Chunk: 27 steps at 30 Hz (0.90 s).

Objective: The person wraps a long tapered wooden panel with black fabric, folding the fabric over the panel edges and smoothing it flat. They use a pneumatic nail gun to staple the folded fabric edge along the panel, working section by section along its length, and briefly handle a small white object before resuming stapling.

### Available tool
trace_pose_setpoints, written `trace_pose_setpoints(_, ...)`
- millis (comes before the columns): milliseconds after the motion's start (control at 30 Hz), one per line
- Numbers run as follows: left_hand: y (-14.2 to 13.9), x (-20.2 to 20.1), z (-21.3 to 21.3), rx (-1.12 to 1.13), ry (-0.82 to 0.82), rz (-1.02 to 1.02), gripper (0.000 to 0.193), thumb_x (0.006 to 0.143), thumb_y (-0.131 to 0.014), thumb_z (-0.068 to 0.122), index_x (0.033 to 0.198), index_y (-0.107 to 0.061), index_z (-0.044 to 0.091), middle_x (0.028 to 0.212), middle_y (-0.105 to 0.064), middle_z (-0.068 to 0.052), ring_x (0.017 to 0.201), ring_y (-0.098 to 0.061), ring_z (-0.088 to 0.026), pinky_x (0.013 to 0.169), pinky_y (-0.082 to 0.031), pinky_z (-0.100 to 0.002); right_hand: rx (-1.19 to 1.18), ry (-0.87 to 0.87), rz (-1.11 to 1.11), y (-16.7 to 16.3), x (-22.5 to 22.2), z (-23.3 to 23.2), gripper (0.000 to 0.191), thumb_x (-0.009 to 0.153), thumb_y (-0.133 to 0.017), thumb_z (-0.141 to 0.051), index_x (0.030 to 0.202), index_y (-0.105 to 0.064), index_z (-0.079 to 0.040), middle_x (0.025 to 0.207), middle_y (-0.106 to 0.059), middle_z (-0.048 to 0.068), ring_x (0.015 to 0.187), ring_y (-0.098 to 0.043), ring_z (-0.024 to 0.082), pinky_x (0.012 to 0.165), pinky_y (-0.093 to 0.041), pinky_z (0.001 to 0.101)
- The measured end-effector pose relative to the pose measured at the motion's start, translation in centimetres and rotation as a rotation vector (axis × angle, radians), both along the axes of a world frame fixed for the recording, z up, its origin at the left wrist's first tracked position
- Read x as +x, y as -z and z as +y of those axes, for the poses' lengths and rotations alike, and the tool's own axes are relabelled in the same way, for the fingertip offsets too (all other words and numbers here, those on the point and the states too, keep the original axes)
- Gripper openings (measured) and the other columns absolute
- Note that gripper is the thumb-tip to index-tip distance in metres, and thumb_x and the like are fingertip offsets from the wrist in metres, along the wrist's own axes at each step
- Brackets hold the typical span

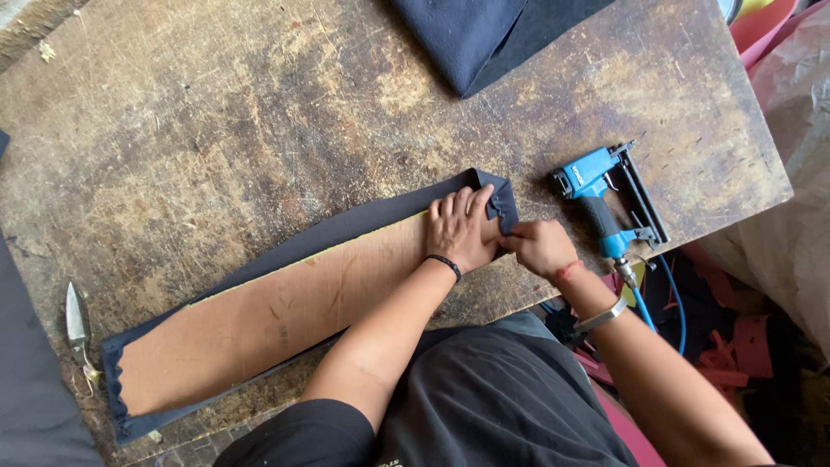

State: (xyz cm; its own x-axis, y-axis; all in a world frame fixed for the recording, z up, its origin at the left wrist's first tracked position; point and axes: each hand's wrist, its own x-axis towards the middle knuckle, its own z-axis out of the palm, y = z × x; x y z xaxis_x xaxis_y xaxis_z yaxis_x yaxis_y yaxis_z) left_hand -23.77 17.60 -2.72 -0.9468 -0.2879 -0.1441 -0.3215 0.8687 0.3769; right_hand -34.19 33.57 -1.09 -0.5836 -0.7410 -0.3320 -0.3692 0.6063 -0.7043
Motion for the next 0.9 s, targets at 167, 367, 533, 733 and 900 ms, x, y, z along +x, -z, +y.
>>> trace_pose_setpoints(167, -1.3, 0.0, -0.6, -0.011, 0.061, -0.011, 0.093, 0.075, -0.074, 0.052, 0.156, -0.033, 0.030, 0.145, -0.044, -0.016, 0.134, -0.042, -0.035, 0.112, -0.027, -0.053, 0.434, 0.050, -0.422, 0.3, -4.0, -4.9, 0.024, 0.087, -0.070, -0.022, 0.082, -0.079, -0.001, 0.068, -0.075, 0.010, 0.054, -0.070, 0.018, 0.051, -0.058, 0.0331)
trace_pose_setpoints(367, -1.7, -1.4, -0.4, 0.015, -0.003, -0.157, 0.092, 0.078, -0.070, 0.068, 0.157, -0.032, 0.041, 0.139, -0.048, -0.014, 0.129, -0.045, -0.034, 0.111, -0.028, -0.051, 0.369, 0.252, -0.520, 1.5, -4.1, -5.1, 0.031, 0.087, -0.078, -0.020, 0.077, -0.075, 0.009, 0.065, -0.068, 0.013, 0.052, -0.061, 0.021, 0.046, -0.048, 0.0346)
trace_pose_setpoints(533, -0.5, -1.6, 0.0, -0.030, -0.074, -0.098, 0.075, 0.082, -0.061, 0.074, 0.150, -0.040, 0.051, 0.126, -0.056, -0.009, 0.115, -0.052, -0.030, 0.104, -0.034, -0.047, -0.058, 0.518, -0.726, 0.7, -3.4, -1.3, 0.025, 0.089, -0.070, -0.021, 0.107, -0.076, -0.003, 0.079, -0.073, 0.010, 0.062, -0.064, 0.017, 0.055, -0.053, 0.0298)
trace_pose_setpoints(733, 0.8, -1.4, 0.1, -0.038, -0.096, -0.025, 0.058, 0.094, -0.048, 0.070, 0.148, -0.049, 0.051, 0.115, -0.061, -0.005, 0.106, -0.055, -0.028, 0.099, -0.037, -0.046, 0.133, 0.409, 0.628, -2.5, -2.5, 5.8, 0.055, 0.079, -0.089, -0.028, 0.122, -0.064, -0.004, 0.113, -0.068, 0.024, 0.100, -0.067, 0.042, 0.081, -0.055, 0.0468)
trace_pose_setpoints(900, 1.2, -1.4, 0.4, -0.046, -0.105, -0.008, 0.051, 0.098, -0.045, 0.066, 0.146, -0.051, 0.051, 0.114, -0.061, -0.005, 0.104, -0.055, -0.028, 0.096, -0.038, -0.046, 0.249, 0.529, 0.323, -1.3, -4.5, 5.9, 0.080, 0.070, -0.087, -0.022, 0.138, -0.048, -0.005, 0.118, -0.067, 0.023, 0.108, -0.065, 0.043, 0.091, -0.052, 0.0491)
